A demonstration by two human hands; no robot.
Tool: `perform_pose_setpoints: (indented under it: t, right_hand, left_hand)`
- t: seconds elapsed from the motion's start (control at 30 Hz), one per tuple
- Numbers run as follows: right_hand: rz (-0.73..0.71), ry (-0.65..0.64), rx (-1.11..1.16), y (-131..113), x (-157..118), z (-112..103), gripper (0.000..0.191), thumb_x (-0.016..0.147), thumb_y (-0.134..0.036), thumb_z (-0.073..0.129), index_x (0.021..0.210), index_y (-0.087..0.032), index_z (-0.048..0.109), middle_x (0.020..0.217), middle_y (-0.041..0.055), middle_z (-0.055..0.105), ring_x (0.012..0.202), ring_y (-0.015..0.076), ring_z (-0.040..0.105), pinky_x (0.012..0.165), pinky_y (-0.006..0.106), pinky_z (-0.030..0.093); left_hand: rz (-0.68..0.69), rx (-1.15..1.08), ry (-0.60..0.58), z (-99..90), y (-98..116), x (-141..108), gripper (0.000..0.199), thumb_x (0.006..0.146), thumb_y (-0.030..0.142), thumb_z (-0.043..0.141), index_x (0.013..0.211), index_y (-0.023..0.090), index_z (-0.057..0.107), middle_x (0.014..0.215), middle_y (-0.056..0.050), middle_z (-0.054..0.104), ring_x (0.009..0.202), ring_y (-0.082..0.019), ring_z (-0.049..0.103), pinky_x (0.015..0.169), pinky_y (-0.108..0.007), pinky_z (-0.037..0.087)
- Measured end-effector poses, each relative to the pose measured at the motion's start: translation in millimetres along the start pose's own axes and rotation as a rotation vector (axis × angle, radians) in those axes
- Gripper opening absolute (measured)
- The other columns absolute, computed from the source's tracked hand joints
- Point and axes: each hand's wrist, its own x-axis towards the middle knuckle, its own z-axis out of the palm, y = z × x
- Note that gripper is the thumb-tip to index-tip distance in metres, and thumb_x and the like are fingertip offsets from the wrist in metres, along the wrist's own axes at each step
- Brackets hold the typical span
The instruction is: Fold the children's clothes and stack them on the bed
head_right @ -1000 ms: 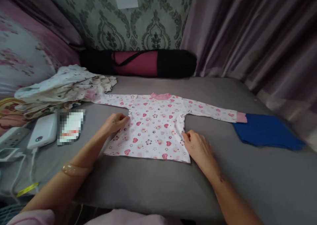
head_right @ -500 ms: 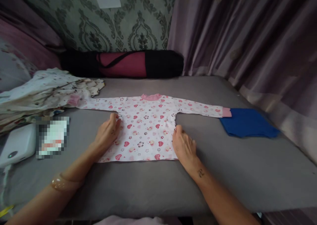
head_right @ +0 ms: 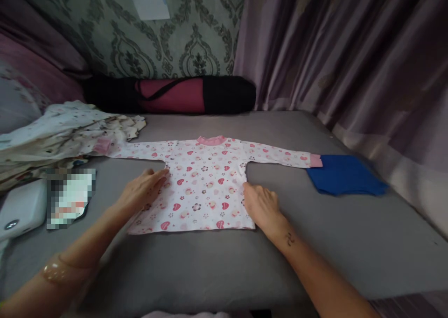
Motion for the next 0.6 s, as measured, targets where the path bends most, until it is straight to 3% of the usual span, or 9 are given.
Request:
perform_pose_setpoints:
  t: [0.1, 0.2, 0.27, 0.33, 0.43, 0.6]
  right_hand:
    - [-0.109, 0.109, 0.053, -14.7, 30.3, -10.8, 0.033, 0.096, -0.020, 0.032, 0.100, -0.019, 0.065, 0.105, 0.0131, 0.065, 0.102, 0.0261, 0.060, 0.083, 0.036, 0.042]
    - [-0.258, 0.235, 0.178, -42.2, 73.4, -10.9, 0.040, 0.098, -0.027, 0.029, 0.128, -0.013, 0.052, 0.128, 0.0158, 0.056, 0.119, 0.0243, 0.051, 0.099, 0.035, 0.037]
    - [-0.242, 0.260, 0.197, -57.4, 96.8, -2.2, 0.050, 0.099, -0.034, 0.027, 0.141, -0.009, 0.038, 0.148, 0.0184, 0.037, 0.136, 0.0282, 0.032, 0.110, 0.043, 0.026]
    - [-0.219, 0.216, 0.194, -63.9, 109.1, 10.1, 0.056, 0.099, -0.041, 0.024, 0.146, -0.010, 0.030, 0.155, 0.0175, 0.024, 0.142, 0.0311, 0.018, 0.112, 0.053, 0.016]
    - [-0.243, 0.165, 0.174, -58.4, 104.4, 25.4, 0.059, 0.099, -0.046, 0.020, 0.149, -0.015, 0.026, 0.157, 0.0152, 0.018, 0.144, 0.0309, 0.013, 0.112, 0.057, 0.011]
    - [-0.392, 0.111, 0.149, -37.7, 60.2, 29.3, 0.062, 0.099, -0.048, 0.022, 0.151, -0.015, 0.022, 0.158, 0.0139, 0.013, 0.146, 0.0261, 0.008, 0.116, 0.051, 0.006]
  left_hand:
    - [0.159, -0.003, 0.169, -1.8, 14.1, 19.5, 0.036, 0.096, 0.035, 0.034, 0.118, 0.021, 0.059, 0.109, -0.013, 0.056, 0.100, -0.027, 0.055, 0.082, -0.036, 0.045]
    - [0.419, -0.115, 0.237, 14.8, 36.9, 49.3, 0.043, 0.097, 0.035, 0.033, 0.131, 0.014, 0.049, 0.131, -0.016, 0.052, 0.123, -0.028, 0.044, 0.103, -0.041, 0.035]
    - [0.438, -0.130, 0.231, 30.7, 48.2, 65.1, 0.051, 0.098, 0.039, 0.032, 0.137, 0.009, 0.042, 0.144, -0.019, 0.042, 0.136, -0.030, 0.032, 0.111, -0.043, 0.026]
    - [0.414, -0.133, 0.209, 43.3, 51.4, 71.9, 0.055, 0.099, 0.043, 0.026, 0.140, 0.007, 0.037, 0.149, -0.019, 0.035, 0.140, -0.029, 0.028, 0.114, -0.043, 0.020]
    - [0.411, -0.138, 0.182, 49.2, 41.4, 64.3, 0.061, 0.099, 0.048, 0.021, 0.144, 0.009, 0.032, 0.153, -0.019, 0.030, 0.142, -0.027, 0.025, 0.115, -0.042, 0.016]
    - [0.477, -0.147, 0.083, 42.2, 7.8, 29.7, 0.065, 0.098, 0.054, 0.017, 0.149, 0.015, 0.025, 0.156, -0.015, 0.023, 0.145, -0.024, 0.016, 0.117, -0.042, 0.010]
